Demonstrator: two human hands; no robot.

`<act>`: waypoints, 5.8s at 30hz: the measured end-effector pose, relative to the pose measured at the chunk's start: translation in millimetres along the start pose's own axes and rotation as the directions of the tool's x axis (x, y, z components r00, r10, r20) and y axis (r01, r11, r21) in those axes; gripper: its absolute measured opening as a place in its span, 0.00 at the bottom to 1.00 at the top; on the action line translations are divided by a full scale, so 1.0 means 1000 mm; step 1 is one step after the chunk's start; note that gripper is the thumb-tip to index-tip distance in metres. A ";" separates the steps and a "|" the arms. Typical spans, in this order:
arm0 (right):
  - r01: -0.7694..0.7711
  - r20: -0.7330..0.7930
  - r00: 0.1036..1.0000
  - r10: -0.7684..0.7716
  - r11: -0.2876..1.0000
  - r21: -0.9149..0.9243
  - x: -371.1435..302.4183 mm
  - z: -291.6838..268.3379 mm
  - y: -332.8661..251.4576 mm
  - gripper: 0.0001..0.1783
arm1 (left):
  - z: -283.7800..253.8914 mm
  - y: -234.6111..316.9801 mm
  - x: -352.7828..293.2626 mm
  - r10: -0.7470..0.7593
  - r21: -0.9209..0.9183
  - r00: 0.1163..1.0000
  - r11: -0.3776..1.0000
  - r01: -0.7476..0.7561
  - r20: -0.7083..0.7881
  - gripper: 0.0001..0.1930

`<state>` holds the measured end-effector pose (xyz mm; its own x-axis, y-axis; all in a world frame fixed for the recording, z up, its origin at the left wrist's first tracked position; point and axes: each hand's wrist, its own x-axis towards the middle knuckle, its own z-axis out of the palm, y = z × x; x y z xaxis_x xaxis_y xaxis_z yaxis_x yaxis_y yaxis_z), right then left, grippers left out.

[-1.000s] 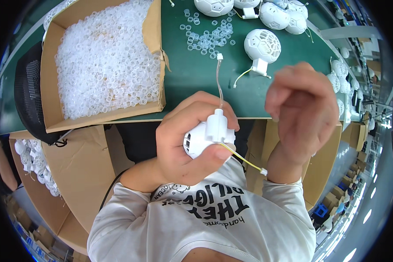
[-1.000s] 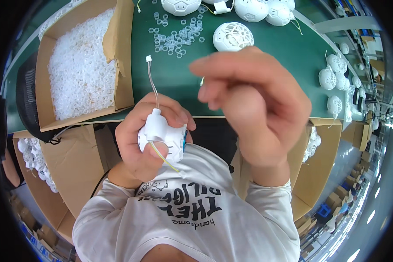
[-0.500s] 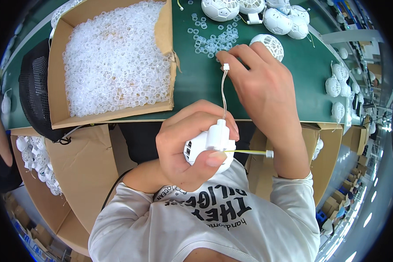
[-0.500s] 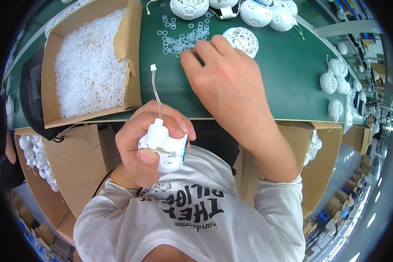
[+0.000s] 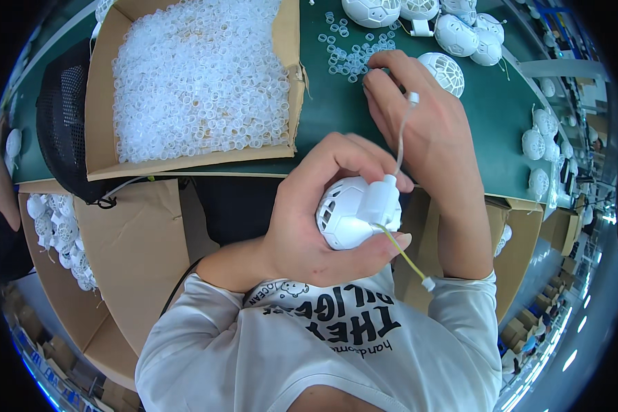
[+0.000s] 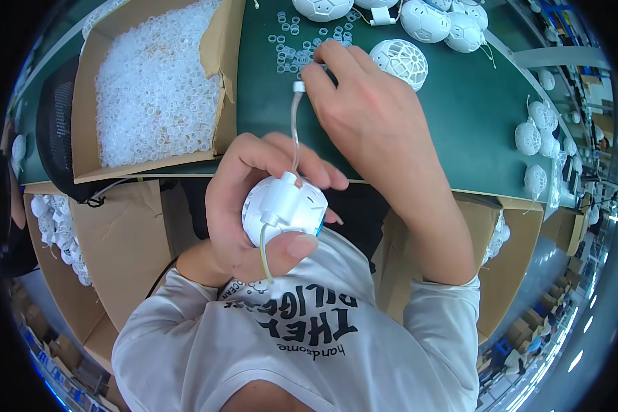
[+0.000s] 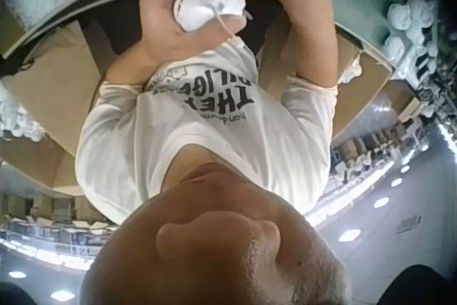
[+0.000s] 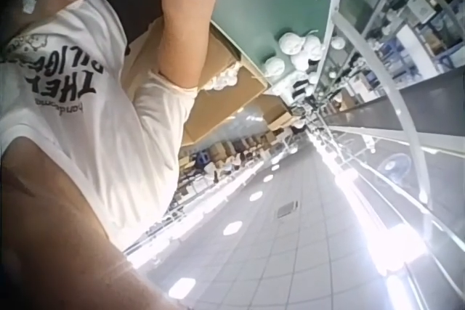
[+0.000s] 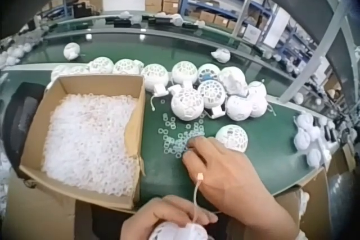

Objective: Assembling electronic device components into plastic housings on a production line.

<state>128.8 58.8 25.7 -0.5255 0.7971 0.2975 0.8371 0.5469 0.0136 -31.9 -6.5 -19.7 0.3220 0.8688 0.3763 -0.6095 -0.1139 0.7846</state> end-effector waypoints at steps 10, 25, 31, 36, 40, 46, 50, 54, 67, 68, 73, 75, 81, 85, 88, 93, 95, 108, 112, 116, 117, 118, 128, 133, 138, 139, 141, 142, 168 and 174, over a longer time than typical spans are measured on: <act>-0.101 -0.231 0.954 0.190 0.931 0.351 -0.012 -0.007 0.014 0.11 | -0.007 -0.002 0.010 -0.072 0.045 0.986 0.997 0.066 0.148 0.21; -0.040 -0.067 0.903 0.425 0.236 0.971 -0.031 -0.011 0.044 0.11 | 0.015 0.003 0.021 -0.301 -0.055 0.935 0.954 0.296 -0.186 0.19; 0.009 -0.040 0.951 0.308 0.101 0.995 -0.043 -0.023 0.054 0.11 | 0.020 -0.002 0.024 -0.308 0.025 0.931 0.948 0.318 -0.195 0.24; -0.006 -0.035 0.953 0.302 0.132 0.991 -0.048 -0.027 0.057 0.11 | 0.023 -0.004 0.025 -0.290 -0.013 0.942 0.956 0.292 -0.170 0.21; -0.015 -0.014 0.958 0.286 0.097 0.995 -0.050 -0.028 0.057 0.12 | 0.026 -0.002 0.022 -0.241 -0.088 0.962 0.969 0.230 -0.132 0.15; -0.022 -0.005 0.957 0.290 0.089 0.996 -0.052 -0.032 0.057 0.12 | 0.030 0.002 0.018 -0.220 -0.081 0.969 0.974 0.212 -0.112 0.16; -0.015 -0.007 0.961 0.278 0.078 0.997 -0.055 -0.034 0.057 0.12 | 0.034 0.004 0.020 -0.272 -0.067 0.954 0.962 0.265 -0.128 0.15; -0.012 -0.009 0.964 0.267 0.076 0.997 -0.056 -0.037 0.056 0.12 | 0.033 0.004 0.021 -0.288 -0.083 0.951 0.956 0.280 -0.114 0.15; -0.034 0.024 0.970 0.240 0.035 0.999 -0.054 -0.039 0.058 0.09 | 0.032 0.003 0.023 -0.277 -0.061 0.952 0.961 0.272 -0.127 0.12; -0.034 0.025 0.970 0.240 0.033 0.999 -0.053 -0.038 0.058 0.09 | 0.031 0.003 0.024 -0.286 -0.057 0.948 0.958 0.281 -0.138 0.11; -0.042 0.005 0.946 0.325 0.107 0.993 -0.053 -0.028 0.052 0.09 | 0.031 -0.006 0.024 -0.314 0.081 0.933 0.940 0.332 -0.177 0.18; -0.050 -0.016 0.936 0.353 0.179 0.983 -0.055 -0.027 0.049 0.08 | 0.029 -0.009 0.023 -0.324 0.146 0.928 0.925 0.352 -0.183 0.22; -0.056 0.006 0.976 0.219 0.223 0.973 -0.065 -0.043 0.071 0.09 | 0.036 -0.019 0.024 -0.285 -0.035 0.940 0.958 0.284 -0.185 0.12; -0.088 0.033 0.984 0.174 0.319 0.944 -0.066 -0.048 0.084 0.10 | 0.040 -0.029 0.026 -0.266 -0.031 0.946 0.964 0.265 -0.187 0.12; -0.057 0.012 0.994 0.107 0.433 0.900 -0.067 -0.048 0.089 0.11 | 0.043 -0.036 0.027 -0.256 -0.009 0.951 0.966 0.259 -0.170 0.13; -0.143 0.090 0.978 0.186 0.295 0.945 -0.066 -0.049 0.080 0.09 | 0.041 -0.036 0.028 -0.295 -0.121 0.947 0.952 0.280 -0.129 0.17; -0.228 0.168 0.952 0.254 0.229 0.946 -0.066 -0.062 0.075 0.07 | 0.043 -0.036 0.033 -0.323 -0.194 0.941 0.934 0.301 -0.096 0.18; 0.148 -0.261 0.951 0.166 0.498 0.855 -0.047 -0.069 0.042 0.17 | 0.042 -0.025 0.018 -0.091 -0.125 0.988 0.989 0.076 -0.124 0.27; 0.135 -0.278 0.944 0.177 0.560 0.817 -0.049 -0.066 0.029 0.17 | 0.029 -0.005 0.016 -0.198 0.271 0.980 0.942 0.196 -0.022 0.29; 0.149 -0.310 0.928 0.208 0.555 0.818 -0.047 -0.061 0.015 0.16 | 0.021 -0.016 0.011 -0.010 0.262 0.999 0.965 0.019 -0.036 0.25; 0.150 -0.310 0.930 0.198 0.565 0.812 -0.048 -0.061 0.014 0.16 | 0.020 -0.015 0.012 -0.009 0.260 0.999 0.965 0.018 -0.037 0.25; 0.153 -0.310 0.932 0.187 0.572 0.806 -0.048 -0.061 0.014 0.16 | 0.020 -0.014 0.014 0.017 0.283 1.000 0.959 -0.010 -0.023 0.22; 0.130 -0.299 0.925 0.235 0.544 0.829 -0.041 -0.048 0.003 0.14 | 0.003 -0.008 0.015 0.036 0.280 0.999 0.960 -0.027 -0.025 0.16; 0.122 -0.304 0.921 0.244 0.559 0.820 -0.042 -0.042 0.001 0.14 | 0.000 -0.013 0.014 -0.005 0.238 0.999 0.971 0.013 -0.032 0.16; 0.093 -0.282 0.915 0.289 0.528 0.844 -0.040 -0.038 0.002 0.14 | -0.001 -0.014 0.017 0.013 0.205 0.997 0.979 0.002 -0.073 0.16; 0.093 -0.281 0.916 0.287 0.529 0.844 -0.040 -0.038 0.002 0.14 | -0.001 -0.015 0.017 0.031 0.213 0.997 0.977 -0.015 -0.074 0.17; 0.095 -0.280 0.918 0.282 0.528 0.844 -0.041 -0.038 0.002 0.14 | -0.002 -0.015 0.016 0.051 0.223 0.996 0.974 -0.033 -0.078 0.17; 0.094 -0.280 0.917 0.283 0.530 0.843 -0.042 -0.038 0.002 0.14 | -0.006 -0.013 0.014 0.023 0.252 0.999 0.968 -0.015 -0.026 0.19; -0.545 -0.399 0.701 0.591 0.805 0.234 -0.119 -0.115 0.130 0.22 | 0.068 -0.021 0.057 -0.027 0.301 1.000 0.953 0.023 0.010 0.24; -0.046 -0.073 0.997 0.039 0.994 -0.103 -0.061 -0.068 0.108 0.30 | 0.058 -0.014 0.030 -0.024 0.282 1.000 0.959 0.023 0.000 0.15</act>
<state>262.0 52.1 73.9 -0.4802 0.7968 0.3667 0.8717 0.4802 0.0981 28.6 -6.8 9.0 0.3367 0.8712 0.3573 -0.3730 -0.2250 0.9001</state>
